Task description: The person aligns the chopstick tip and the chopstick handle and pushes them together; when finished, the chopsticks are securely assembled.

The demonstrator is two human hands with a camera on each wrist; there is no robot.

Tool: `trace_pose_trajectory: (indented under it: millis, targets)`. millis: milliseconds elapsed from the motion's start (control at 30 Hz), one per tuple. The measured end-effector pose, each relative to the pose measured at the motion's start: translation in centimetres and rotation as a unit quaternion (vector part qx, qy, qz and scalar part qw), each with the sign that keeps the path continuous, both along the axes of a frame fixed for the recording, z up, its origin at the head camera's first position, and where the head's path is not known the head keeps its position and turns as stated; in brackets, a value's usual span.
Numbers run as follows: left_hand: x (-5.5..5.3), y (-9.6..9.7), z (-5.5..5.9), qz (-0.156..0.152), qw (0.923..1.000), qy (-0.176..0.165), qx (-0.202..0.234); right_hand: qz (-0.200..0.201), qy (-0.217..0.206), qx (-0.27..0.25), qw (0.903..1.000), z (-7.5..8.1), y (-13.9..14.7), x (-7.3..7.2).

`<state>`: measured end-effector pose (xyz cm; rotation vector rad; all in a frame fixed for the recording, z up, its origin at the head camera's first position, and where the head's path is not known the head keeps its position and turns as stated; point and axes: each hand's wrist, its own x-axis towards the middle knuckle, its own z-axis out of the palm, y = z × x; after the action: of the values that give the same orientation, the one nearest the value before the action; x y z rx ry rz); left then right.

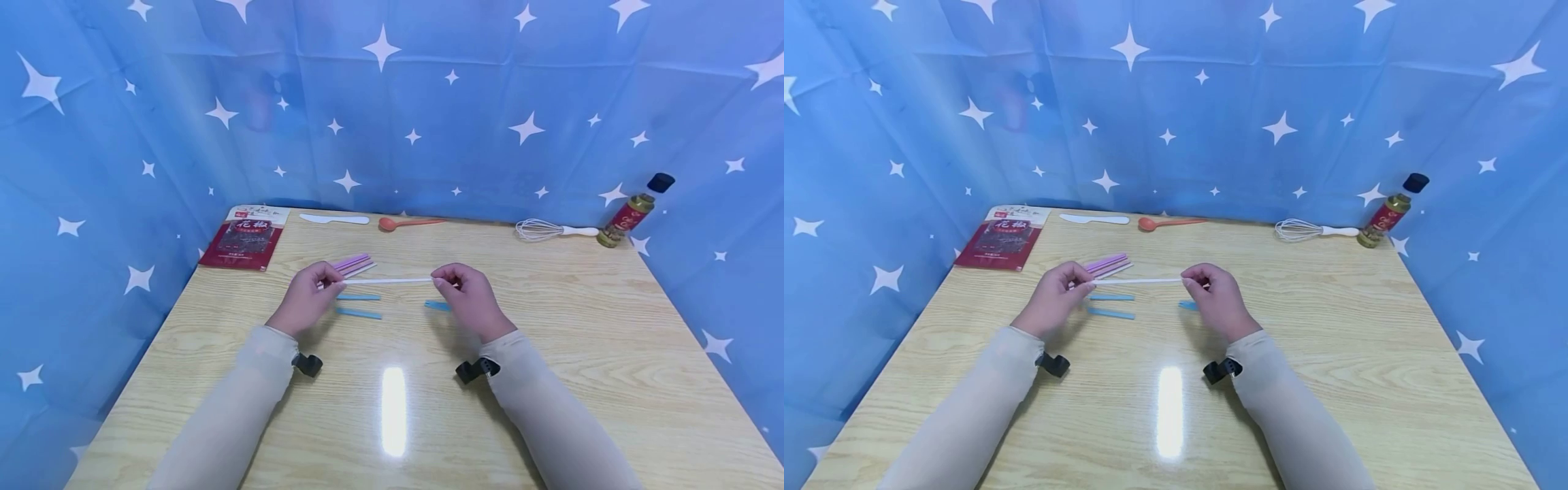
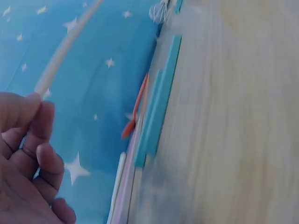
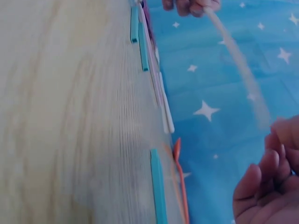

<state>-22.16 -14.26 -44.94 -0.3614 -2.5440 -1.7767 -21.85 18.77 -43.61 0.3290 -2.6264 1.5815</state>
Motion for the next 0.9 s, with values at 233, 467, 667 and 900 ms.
trace_pose_trajectory:
  millis: [233, 467, 667, 900]
  targets:
    - [-0.9, -1.8, -0.5, 0.061, 0.9957, -0.015, -0.068, -0.025, -0.002, -0.023, 0.9994, -0.4, 0.6, -0.3]
    - [-1.2, -2.8, -0.5, 0.08, 0.9692, -0.033, -0.23, -0.031, 0.002, -0.024, 0.9992, -0.6, 0.6, -0.4]
    - [-0.9, -3.2, -0.1, 0.089, 0.9418, -0.049, -0.32, -0.031, -0.004, -0.028, 0.9991, -0.4, 0.5, -0.4]
    - [-0.8, -2.9, 0.0, 0.085, 0.9359, -0.047, -0.339, -0.023, -0.014, -0.004, 0.9996, -0.4, 0.9, -0.6]
